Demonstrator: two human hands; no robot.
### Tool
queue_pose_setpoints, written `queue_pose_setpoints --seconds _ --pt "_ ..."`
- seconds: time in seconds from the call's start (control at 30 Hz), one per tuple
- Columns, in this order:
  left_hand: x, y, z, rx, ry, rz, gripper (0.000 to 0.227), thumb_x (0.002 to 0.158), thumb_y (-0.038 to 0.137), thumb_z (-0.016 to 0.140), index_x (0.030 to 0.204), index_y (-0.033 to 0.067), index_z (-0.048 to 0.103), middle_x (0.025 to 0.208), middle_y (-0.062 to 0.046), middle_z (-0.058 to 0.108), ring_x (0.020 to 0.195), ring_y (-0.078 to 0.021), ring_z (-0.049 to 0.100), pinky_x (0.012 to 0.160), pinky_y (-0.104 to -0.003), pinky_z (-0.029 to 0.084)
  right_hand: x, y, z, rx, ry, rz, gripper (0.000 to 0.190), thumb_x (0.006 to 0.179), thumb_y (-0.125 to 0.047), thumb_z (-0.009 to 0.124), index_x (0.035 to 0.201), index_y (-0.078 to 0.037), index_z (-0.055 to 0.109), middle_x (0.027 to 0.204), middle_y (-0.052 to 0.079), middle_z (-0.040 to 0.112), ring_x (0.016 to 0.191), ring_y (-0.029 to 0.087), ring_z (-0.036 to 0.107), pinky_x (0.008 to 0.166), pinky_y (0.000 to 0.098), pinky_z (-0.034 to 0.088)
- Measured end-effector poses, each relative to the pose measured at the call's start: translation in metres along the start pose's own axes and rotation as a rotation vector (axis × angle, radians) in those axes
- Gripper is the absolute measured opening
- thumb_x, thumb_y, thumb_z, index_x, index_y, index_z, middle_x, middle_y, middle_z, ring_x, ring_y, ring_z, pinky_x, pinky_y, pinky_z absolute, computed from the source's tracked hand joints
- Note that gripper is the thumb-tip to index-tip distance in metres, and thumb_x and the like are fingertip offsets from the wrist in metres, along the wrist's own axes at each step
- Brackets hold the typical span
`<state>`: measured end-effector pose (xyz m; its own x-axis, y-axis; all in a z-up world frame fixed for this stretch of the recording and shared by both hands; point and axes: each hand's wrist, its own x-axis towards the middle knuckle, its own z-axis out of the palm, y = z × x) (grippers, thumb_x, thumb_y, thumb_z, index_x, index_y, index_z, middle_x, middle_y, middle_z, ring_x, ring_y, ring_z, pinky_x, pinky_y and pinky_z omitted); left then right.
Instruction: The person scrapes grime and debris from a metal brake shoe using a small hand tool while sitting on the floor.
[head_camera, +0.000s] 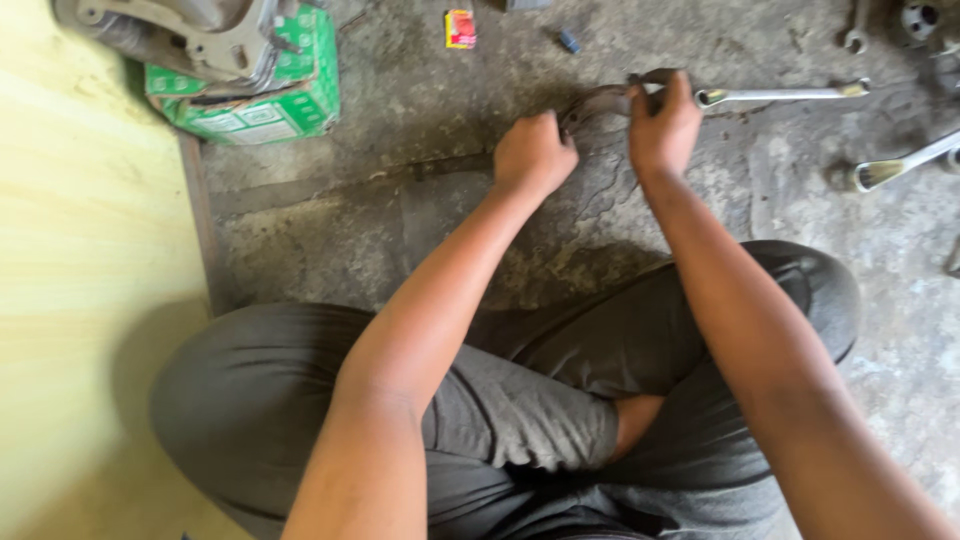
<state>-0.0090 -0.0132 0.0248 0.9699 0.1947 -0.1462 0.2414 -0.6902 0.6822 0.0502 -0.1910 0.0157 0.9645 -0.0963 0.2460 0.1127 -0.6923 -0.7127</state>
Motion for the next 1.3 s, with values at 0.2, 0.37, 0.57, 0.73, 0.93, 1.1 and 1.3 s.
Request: queue_pose_setpoints --seconds 0.2,0.37,0.57,0.73,0.93,1.1,1.3 --pt "-0.002 -0.002 -0.017 0.208 -0.102 0.089 0.024 0.078 0.025 0.071 0.093 0.0056 0.074 0.095 -0.019 0.075 0.094 -0.0387 0.072 0.083 -0.049 0.058 -0.006 -0.004 0.011 -0.162 -0.089 -0.207 0.02 0.098 -0.017 0.077 0.098 -0.002 0.064 0.086 0.02 0.075 0.079 0.039 0.072 0.068 0.0476 0.055" --pt "-0.04 0.013 -0.02 0.299 -0.279 0.079 0.027 0.082 0.032 0.073 0.092 0.0067 0.074 0.093 -0.017 0.074 0.092 -0.0355 0.073 0.082 -0.048 0.058 -0.016 -0.019 0.009 -0.069 -0.227 -0.304 0.014 0.098 -0.015 0.073 0.101 -0.003 0.065 0.091 0.019 0.075 0.08 0.037 0.074 0.072 0.0458 0.056" --pt "-0.048 0.01 -0.007 0.088 0.04 0.096 0.02 0.093 0.024 0.066 0.099 0.0056 0.07 0.084 -0.019 0.075 0.081 -0.0382 0.074 0.072 -0.05 0.059 -0.024 -0.034 0.005 -0.099 -0.251 -0.323 0.015 0.096 -0.014 0.074 0.099 -0.002 0.066 0.092 0.02 0.075 0.079 0.039 0.072 0.069 0.046 0.055" --pt "-0.028 -0.006 0.014 -0.023 0.118 0.093 0.013 0.084 0.016 0.069 0.089 0.0054 0.073 0.085 -0.022 0.074 0.083 -0.0415 0.072 0.073 -0.051 0.058 -0.038 -0.023 0.009 -0.081 -0.351 -0.514 0.015 0.099 -0.009 0.07 0.098 0.001 0.058 0.093 0.022 0.073 0.078 0.041 0.07 0.071 0.0462 0.056" --pt "-0.029 -0.013 0.02 -0.069 0.062 0.084 0.014 0.085 0.017 0.068 0.086 0.0046 0.072 0.083 -0.022 0.073 0.079 -0.0403 0.074 0.075 -0.05 0.059 -0.03 -0.009 0.014 -0.007 -0.145 -0.345 0.022 0.104 -0.013 0.072 0.097 -0.001 0.055 0.085 0.02 0.071 0.076 0.037 0.073 0.065 0.0442 0.057" --pt "-0.027 -0.008 0.02 -0.069 0.139 0.119 0.011 0.081 0.015 0.07 0.083 0.0043 0.075 0.082 -0.023 0.073 0.079 -0.044 0.071 0.073 -0.054 0.057 -0.036 -0.005 0.011 -0.162 -0.32 -0.505 0.018 0.105 -0.013 0.072 0.099 -0.001 0.059 0.079 0.022 0.069 0.065 0.038 0.069 0.061 0.0457 0.054" --pt "-0.025 -0.018 0.025 0.001 0.155 0.134 0.01 0.077 0.012 0.07 0.078 0.0027 0.073 0.081 -0.024 0.072 0.08 -0.0444 0.071 0.074 -0.053 0.058 -0.049 -0.013 0.011 -0.078 -0.261 -0.518 0.011 0.104 -0.009 0.069 0.104 0.0 0.063 0.086 0.021 0.072 0.075 0.038 0.071 0.068 0.0454 0.056"
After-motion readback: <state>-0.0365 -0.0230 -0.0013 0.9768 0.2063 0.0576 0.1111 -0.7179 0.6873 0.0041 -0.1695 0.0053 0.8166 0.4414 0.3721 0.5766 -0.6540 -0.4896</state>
